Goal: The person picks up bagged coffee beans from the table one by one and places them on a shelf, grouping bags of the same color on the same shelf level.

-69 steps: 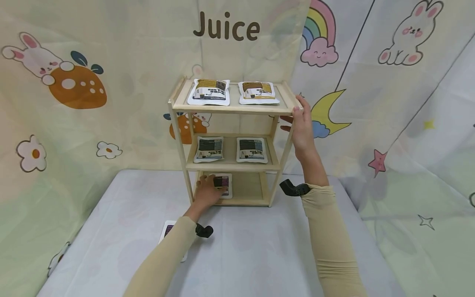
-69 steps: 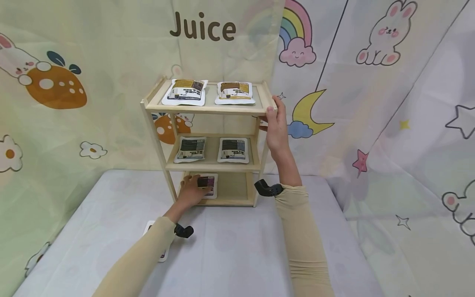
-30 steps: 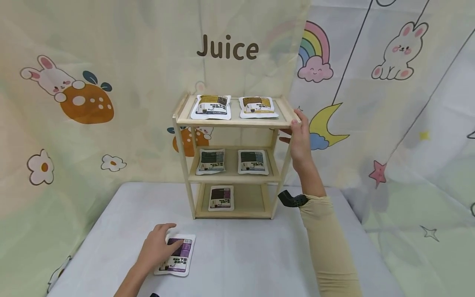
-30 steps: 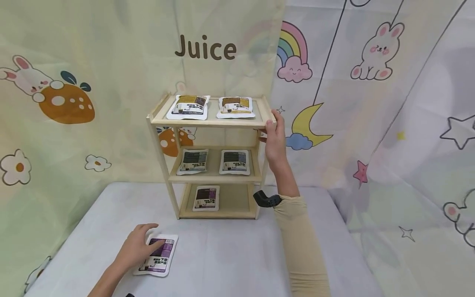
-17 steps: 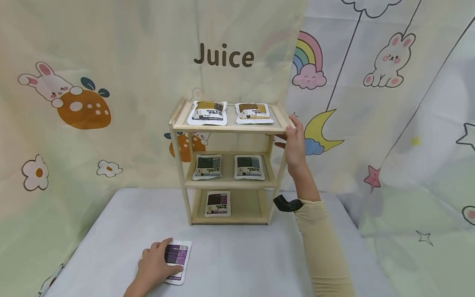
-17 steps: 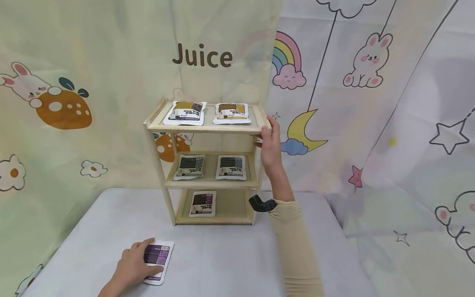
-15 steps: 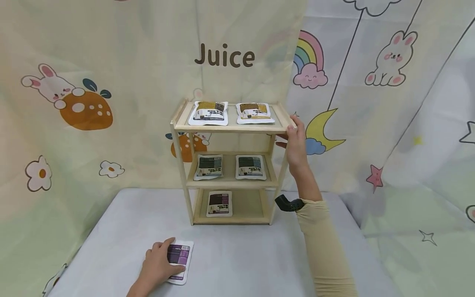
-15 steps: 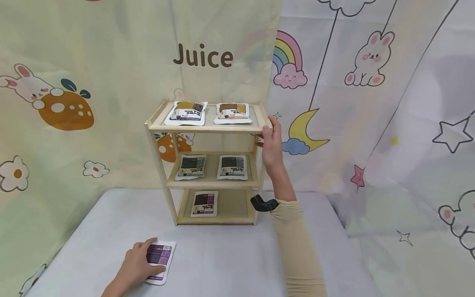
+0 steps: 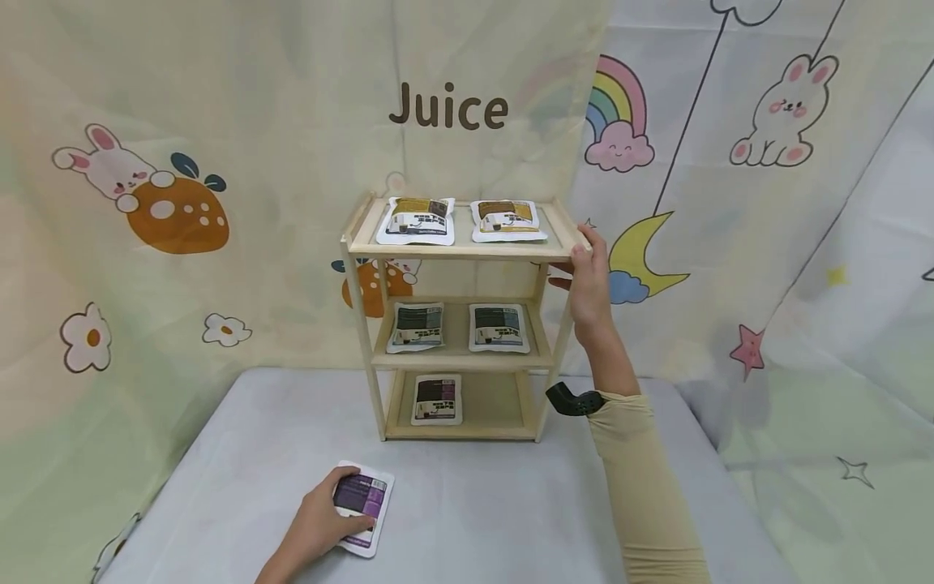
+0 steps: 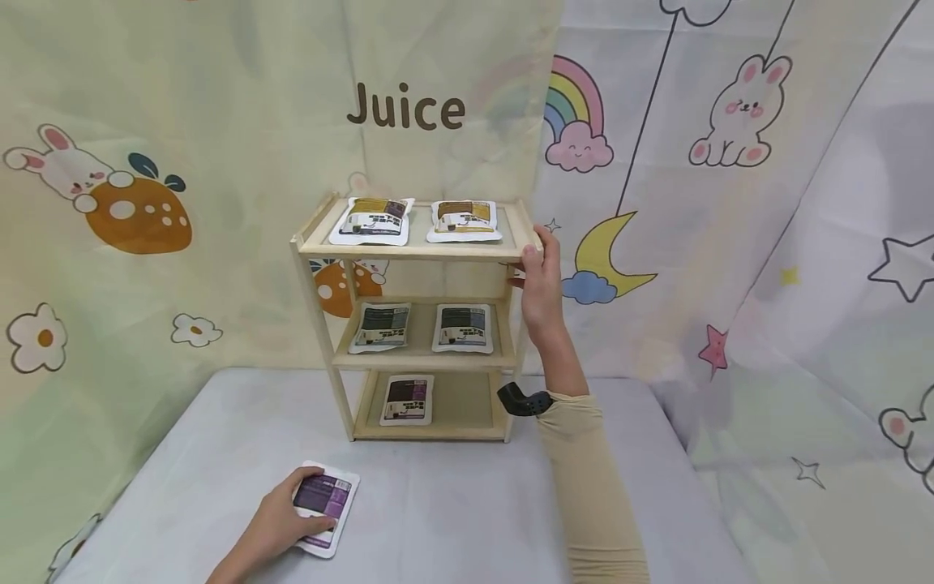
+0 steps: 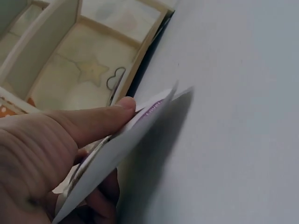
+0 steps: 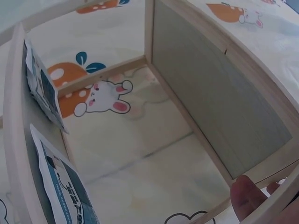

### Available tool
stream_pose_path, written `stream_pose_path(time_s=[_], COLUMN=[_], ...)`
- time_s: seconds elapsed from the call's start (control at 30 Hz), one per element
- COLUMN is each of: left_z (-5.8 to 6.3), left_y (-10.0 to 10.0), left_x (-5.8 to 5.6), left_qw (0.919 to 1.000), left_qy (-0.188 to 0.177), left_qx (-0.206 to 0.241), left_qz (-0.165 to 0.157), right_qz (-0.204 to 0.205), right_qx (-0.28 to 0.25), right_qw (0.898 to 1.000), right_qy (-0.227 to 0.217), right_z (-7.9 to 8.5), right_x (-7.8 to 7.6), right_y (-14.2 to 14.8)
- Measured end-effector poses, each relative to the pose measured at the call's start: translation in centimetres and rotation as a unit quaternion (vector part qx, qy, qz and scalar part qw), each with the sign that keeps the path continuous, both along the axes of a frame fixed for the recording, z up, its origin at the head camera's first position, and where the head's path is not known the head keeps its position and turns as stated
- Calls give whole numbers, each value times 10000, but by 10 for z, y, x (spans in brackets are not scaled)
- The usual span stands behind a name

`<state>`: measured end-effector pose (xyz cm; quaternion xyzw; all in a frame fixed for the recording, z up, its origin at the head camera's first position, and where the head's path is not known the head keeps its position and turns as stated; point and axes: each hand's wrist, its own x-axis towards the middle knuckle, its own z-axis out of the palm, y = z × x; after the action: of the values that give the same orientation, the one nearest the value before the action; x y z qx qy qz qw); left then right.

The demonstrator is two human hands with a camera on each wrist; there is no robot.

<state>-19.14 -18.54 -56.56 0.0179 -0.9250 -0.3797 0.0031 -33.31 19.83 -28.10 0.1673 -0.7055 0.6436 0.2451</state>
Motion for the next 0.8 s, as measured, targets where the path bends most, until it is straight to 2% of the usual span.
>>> stream_pose_path(time_s=[0.13,0.23,0.3,0.5,0.7,0.8], left_z=[1,7,12,29,47,57], left_y=[12,24,32,55,83,97], left_x=[-3,-7,-11,-22,-32,-39], left_qw=[9993,9979,9970,9924,9836,9796], left_qy=[217,380,470,627,731,741], left_qx=[308,531,612,871,1043,1184], left_qz=[21,45,-51,-597,-1273,-1448], right_qz=[52,60,53,95,-41,-18], right_qx=[18,60,62,170,316,352], right_qw=[10000,10000,10000,9997,9990,9990], right_qy=[24,-11,-29,-137,-329,-272], right_z=[1,3,5,10,8,8], right_x=[0,-1,-2,-3,2,4], right_y=[-1,-3,-4,-5,2,4])
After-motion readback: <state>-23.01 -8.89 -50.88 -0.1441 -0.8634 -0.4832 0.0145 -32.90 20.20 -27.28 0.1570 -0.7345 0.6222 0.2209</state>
